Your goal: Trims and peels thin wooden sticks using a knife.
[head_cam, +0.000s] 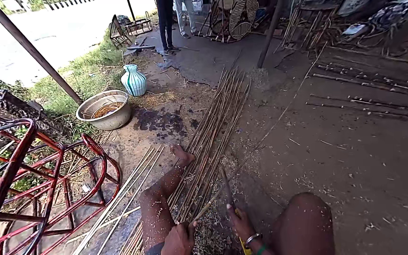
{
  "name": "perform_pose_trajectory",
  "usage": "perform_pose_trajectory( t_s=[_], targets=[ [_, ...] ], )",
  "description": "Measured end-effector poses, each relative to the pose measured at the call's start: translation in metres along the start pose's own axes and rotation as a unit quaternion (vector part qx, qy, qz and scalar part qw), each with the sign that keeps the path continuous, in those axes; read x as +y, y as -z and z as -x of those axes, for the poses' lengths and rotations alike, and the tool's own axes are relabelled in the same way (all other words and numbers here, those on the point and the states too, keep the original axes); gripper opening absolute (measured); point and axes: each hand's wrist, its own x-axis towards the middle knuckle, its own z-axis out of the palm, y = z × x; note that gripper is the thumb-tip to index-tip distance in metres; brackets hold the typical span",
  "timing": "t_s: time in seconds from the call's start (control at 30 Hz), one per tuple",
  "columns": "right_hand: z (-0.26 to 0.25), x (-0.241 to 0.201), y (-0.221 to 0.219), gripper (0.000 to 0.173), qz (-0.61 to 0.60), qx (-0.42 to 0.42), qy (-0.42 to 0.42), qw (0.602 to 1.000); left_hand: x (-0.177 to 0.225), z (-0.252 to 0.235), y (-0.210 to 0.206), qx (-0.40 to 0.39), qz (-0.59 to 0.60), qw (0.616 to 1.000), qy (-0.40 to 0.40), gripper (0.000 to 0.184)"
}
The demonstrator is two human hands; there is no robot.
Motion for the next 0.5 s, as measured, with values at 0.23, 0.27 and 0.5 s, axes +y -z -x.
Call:
perform_pose_trajectory(
  t_s=[0.23,0.27,0.5],
  targets=[
    [0.007,0.001,-0.004,0.05,0.007,-0.024,0.024,0.999,-0.01,0.001,-0.005,0.005,0.059,0.998,-0.011,0.061],
    [0.014,-0.004,-0.002,0.051,0.051,-0.086,0.039,0.994,-0.012,0.003,-0.007,0.003,0.062,0.998,-0.013,0.061],
    [0.015,-0.011,0.002,0.052,0.112,-0.113,0.027,0.987,-0.01,0.005,-0.006,0.004,0.02,1.0,0.005,0.062]
  ],
)
